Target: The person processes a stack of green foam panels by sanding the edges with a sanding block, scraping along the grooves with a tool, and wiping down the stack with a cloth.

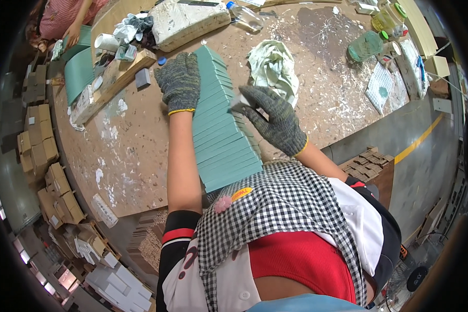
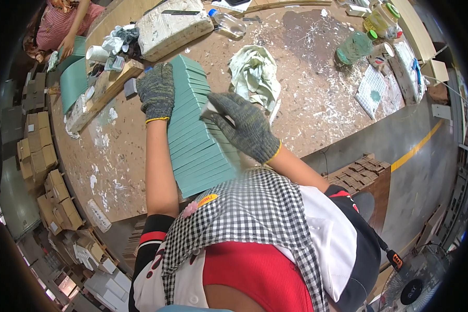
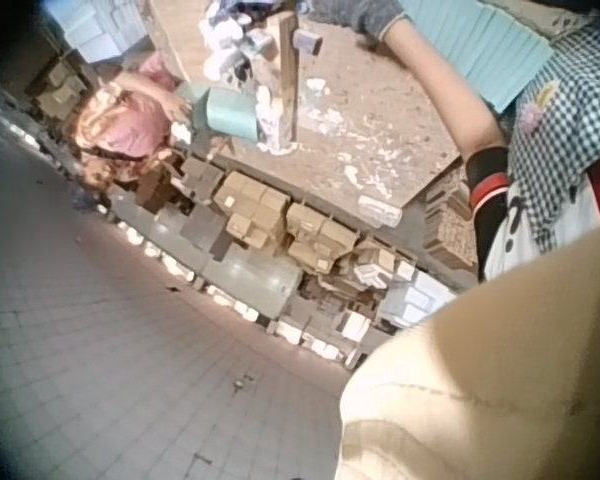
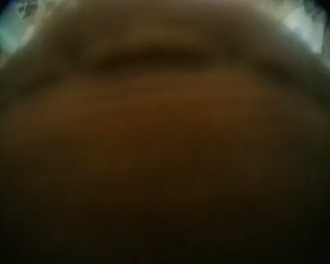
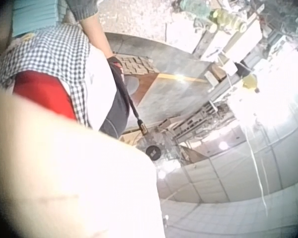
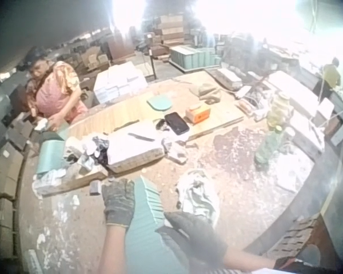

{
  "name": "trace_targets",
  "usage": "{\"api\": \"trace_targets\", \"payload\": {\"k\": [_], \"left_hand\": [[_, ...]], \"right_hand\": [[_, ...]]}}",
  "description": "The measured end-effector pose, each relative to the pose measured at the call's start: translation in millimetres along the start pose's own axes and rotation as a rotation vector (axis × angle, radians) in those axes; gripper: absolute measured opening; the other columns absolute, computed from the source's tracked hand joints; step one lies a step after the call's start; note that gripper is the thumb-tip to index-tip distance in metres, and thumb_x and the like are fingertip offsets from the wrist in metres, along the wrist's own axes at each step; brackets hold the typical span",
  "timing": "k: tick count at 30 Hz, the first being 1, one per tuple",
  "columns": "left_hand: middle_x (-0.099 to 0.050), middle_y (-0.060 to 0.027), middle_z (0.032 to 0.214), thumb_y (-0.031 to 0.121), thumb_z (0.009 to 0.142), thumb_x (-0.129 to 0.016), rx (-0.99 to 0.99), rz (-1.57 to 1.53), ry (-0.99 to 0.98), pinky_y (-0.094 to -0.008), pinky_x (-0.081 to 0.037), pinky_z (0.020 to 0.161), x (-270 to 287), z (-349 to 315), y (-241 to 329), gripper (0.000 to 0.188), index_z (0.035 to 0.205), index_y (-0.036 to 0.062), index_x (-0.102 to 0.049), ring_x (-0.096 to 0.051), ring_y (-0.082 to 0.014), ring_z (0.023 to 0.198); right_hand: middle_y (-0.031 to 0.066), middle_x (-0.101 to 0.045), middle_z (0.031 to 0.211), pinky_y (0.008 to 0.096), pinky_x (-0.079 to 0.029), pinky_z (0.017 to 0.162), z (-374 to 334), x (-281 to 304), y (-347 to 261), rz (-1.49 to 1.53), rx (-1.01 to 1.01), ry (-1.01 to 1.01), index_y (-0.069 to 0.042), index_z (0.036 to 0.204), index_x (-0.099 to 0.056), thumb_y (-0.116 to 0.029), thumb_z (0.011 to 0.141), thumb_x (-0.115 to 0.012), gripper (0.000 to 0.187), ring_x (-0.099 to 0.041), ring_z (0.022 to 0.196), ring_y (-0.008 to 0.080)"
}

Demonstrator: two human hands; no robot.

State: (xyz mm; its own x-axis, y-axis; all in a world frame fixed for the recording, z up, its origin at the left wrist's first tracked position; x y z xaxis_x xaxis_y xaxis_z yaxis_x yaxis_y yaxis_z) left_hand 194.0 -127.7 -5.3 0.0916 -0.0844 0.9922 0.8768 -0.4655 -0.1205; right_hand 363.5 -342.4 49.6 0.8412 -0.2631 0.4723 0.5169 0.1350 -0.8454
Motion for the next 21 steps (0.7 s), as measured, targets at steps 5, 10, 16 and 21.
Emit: {"api": "trace_targets", "payload": {"k": [5,10,16,21], "left_hand": [[-0.068,-0.0110,0.124,0.033,0.105,-0.039,-0.065,0.068,0.168,-0.0560,-0.039,0.107,-9,-4,-5,0.039,0.128,0.0131,-0.063,-0.062,-0.0304,0.117],[-0.068,-0.0097,0.125,0.031,0.105,-0.040,-0.141,0.132,0.202,-0.0552,-0.040,0.105,-11,-7,-7,0.037,0.128,0.0136,-0.063,-0.063,-0.0291,0.115],[-0.069,-0.0099,0.119,0.030,0.104,-0.043,-0.083,0.085,0.298,-0.0537,-0.044,0.100,-32,-3,-19,0.034,0.123,0.0142,-0.066,-0.064,-0.0288,0.113],[-0.065,-0.0086,0.135,0.031,0.105,-0.041,-0.027,0.068,-0.005,-0.0538,-0.040,0.107,12,-3,6,0.040,0.134,0.0143,-0.062,-0.062,-0.0282,0.120]], "right_hand": [[0.0141,-0.070,0.120,0.0371,-0.059,0.086,-3,-10,6,0.060,0.037,-0.011,-0.009,0.136,-0.061,-0.023,0.094,-0.071,0.045,-0.072,0.100,0.0254],[0.0152,-0.071,0.116,0.0373,-0.059,0.089,-19,3,-6,0.073,-0.124,-0.095,-0.009,0.134,-0.064,-0.024,0.095,-0.071,0.043,-0.071,0.105,0.0267],[0.0146,-0.072,0.116,0.0374,-0.057,0.091,1,-8,-12,0.093,-0.155,-0.062,-0.007,0.133,-0.064,-0.026,0.095,-0.070,0.042,-0.070,0.107,0.0268],[0.0141,-0.072,0.115,0.0373,-0.058,0.090,-24,13,-8,0.072,-0.107,-0.152,-0.007,0.132,-0.065,-0.029,0.095,-0.070,0.043,-0.071,0.103,0.0269]]}}
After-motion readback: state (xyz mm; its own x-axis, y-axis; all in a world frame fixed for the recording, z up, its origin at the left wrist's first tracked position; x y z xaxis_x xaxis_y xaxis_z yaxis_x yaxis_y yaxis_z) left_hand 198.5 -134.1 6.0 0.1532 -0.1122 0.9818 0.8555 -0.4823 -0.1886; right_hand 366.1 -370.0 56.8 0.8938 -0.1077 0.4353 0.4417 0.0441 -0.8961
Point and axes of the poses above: each hand's wrist, its own z-axis towards the middle knuckle, its own x-axis out of the back of the hand, y = z × x, the point moved 2 cm from there along z, towards the middle knuckle
